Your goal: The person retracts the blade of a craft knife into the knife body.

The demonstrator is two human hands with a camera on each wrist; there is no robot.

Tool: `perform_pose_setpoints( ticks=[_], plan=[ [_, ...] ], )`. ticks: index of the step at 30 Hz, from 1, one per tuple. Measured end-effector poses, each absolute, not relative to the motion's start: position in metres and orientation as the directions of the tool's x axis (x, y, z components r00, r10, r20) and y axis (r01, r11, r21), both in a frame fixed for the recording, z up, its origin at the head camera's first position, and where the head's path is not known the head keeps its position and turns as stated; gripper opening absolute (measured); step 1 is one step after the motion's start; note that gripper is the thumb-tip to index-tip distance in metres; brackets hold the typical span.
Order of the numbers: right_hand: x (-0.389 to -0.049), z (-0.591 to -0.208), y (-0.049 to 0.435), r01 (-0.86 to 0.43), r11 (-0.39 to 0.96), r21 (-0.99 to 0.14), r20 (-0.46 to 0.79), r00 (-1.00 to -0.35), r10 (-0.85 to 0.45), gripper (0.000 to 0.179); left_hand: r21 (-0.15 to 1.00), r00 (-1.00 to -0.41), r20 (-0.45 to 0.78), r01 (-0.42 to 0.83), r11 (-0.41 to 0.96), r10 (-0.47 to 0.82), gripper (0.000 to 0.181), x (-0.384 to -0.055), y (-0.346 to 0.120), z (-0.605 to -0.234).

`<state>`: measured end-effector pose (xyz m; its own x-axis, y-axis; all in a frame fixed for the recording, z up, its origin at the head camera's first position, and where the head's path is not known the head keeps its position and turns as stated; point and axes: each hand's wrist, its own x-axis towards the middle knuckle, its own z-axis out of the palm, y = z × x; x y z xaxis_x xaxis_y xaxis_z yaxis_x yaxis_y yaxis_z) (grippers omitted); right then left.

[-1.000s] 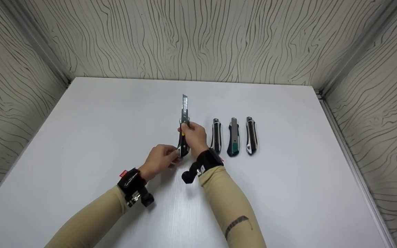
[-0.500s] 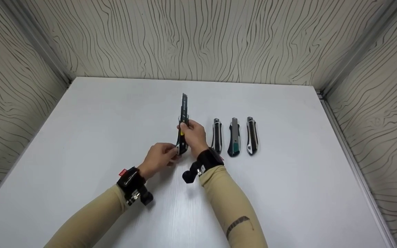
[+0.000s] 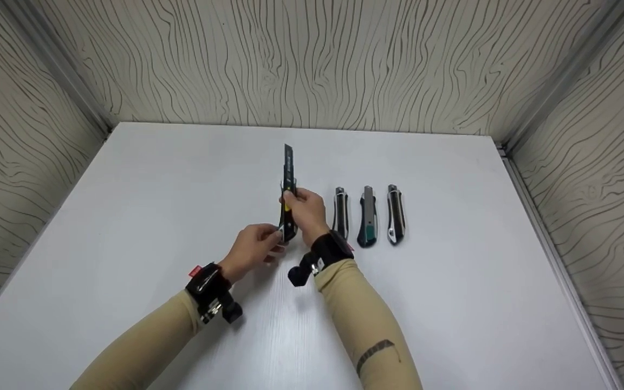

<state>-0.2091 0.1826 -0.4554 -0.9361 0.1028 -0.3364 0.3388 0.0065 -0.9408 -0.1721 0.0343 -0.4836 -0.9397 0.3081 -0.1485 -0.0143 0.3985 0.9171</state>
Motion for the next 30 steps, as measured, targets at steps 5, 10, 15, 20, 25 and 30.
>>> perform_pose_setpoints(
  ticks=[5, 10, 15, 20, 25, 30],
  plan=[
    [-0.2085, -0.457, 0.1793, 0.337, 0.008, -0.942, -0.333, -0.933, 0.135, 0.033, 0.926, -0.934, -0.186, -0.063, 0.372, 0.305, 0.022, -0.1714, 0.0343, -0.4842],
    [-0.2084, -0.4586, 0.1767, 0.327, -0.012, -0.945, -0.325, -0.932, 0.163, 0.032, 0.913, -0.939, -0.158, -0.022, 0.407, 0.304, 0.021, -0.172, 0.0341, -0.4846],
    [-0.2077, -0.4592, 0.1759, 0.312, -0.02, -0.95, -0.311, -0.936, 0.166, 0.031, 0.895, -0.946, -0.109, 0.041, 0.445, 0.307, 0.022, -0.172, 0.0346, -0.4845],
    [-0.2072, -0.4596, 0.1752, 0.286, -0.014, -0.958, -0.284, -0.944, 0.166, 0.03, 0.889, -0.947, -0.116, 0.035, 0.456, 0.299, 0.022, -0.172, 0.0352, -0.484],
    [-0.2066, -0.4612, 0.1754, 0.284, -0.018, -0.959, -0.282, -0.944, 0.171, 0.03, 0.89, -0.946, -0.119, 0.033, 0.455, 0.301, 0.021, -0.1714, 0.0357, -0.4837],
    [-0.2063, -0.4622, 0.1758, 0.286, -0.024, -0.958, -0.286, -0.943, 0.172, 0.031, 0.892, -0.948, -0.097, 0.052, 0.449, 0.304, 0.022, -0.1709, 0.0358, -0.484]
  ],
)
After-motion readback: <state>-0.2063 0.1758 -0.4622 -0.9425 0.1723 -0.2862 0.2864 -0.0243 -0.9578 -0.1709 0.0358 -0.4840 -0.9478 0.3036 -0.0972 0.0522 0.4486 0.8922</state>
